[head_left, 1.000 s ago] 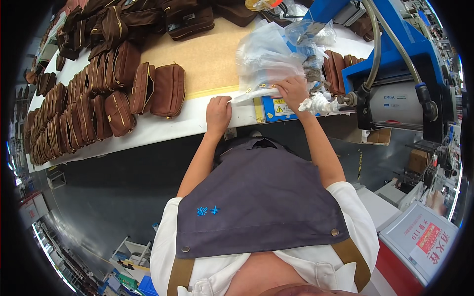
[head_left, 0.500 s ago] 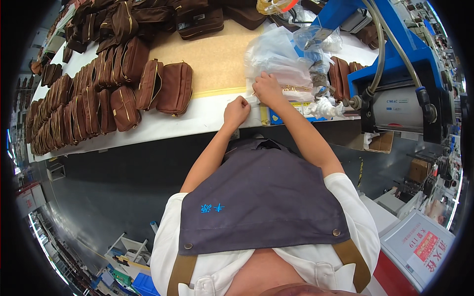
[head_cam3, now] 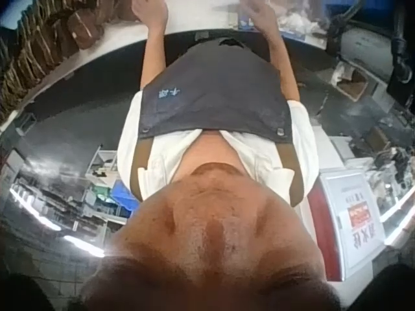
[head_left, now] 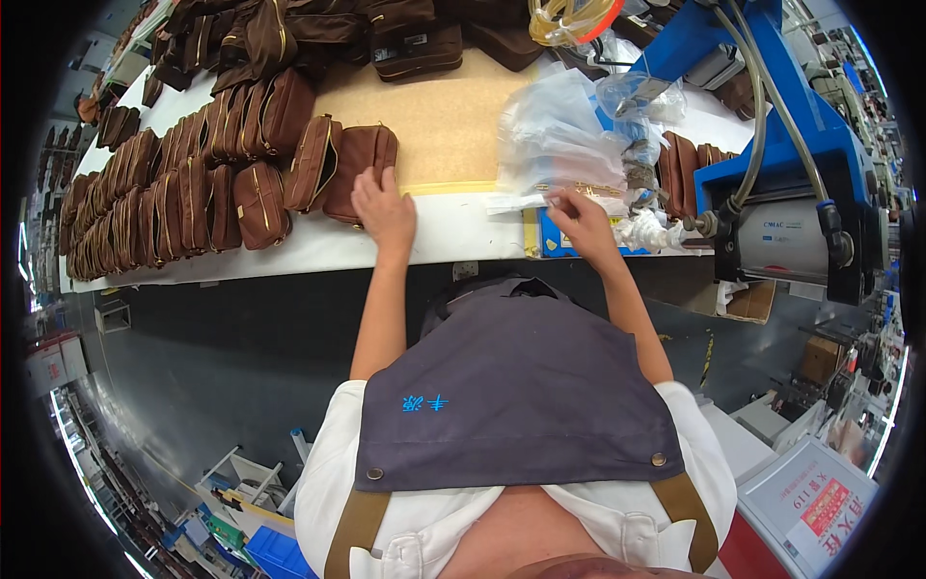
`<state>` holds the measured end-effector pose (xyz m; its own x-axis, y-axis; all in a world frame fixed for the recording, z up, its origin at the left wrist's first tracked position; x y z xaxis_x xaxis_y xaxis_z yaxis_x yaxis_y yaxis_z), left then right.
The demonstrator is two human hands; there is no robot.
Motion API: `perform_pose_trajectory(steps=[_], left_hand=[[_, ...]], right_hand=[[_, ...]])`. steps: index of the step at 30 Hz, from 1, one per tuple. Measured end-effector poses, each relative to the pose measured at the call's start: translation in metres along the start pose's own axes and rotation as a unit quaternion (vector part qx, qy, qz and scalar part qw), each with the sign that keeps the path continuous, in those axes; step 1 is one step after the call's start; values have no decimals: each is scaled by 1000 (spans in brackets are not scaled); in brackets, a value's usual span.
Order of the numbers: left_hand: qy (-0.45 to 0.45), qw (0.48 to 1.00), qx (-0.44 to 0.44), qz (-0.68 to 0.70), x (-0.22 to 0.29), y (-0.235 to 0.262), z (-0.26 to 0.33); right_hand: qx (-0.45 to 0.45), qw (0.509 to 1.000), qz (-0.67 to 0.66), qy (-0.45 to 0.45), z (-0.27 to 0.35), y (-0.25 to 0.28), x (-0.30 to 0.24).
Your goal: Assembling leather pouches using a pneumatic pressing machine and manual manipulation.
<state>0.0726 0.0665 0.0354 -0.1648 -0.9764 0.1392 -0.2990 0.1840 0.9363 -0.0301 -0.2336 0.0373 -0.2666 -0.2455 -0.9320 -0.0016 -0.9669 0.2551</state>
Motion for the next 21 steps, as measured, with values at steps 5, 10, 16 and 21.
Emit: perform_pose_trajectory(steps=[5, 10, 16, 21], left_hand=[[42, 997, -56, -39, -53, -23, -4], [36, 994, -60, 79, -57, -8, -20], [145, 948, -36, 282, -71, 61, -33], [38, 954, -105, 279, -47, 36, -14]], right_hand=[[13, 994, -76, -83, 55, 41, 37], [170, 919, 349, 71, 89, 208, 145], [222, 964, 105, 105, 59, 388, 67], [191, 969, -45, 151, 47, 392, -112]])
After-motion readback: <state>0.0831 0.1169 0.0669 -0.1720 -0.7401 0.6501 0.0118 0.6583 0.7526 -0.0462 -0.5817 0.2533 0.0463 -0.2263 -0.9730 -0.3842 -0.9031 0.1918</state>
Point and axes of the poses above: each hand's wrist, its own z-axis away from the middle knuckle, its own y-axis out of the back of the hand, x = y × z, the point moved 8 cm from there along -z, towards the middle knuckle, and after that the axes turned 5 degrees about -x, right-handed, at the moved point
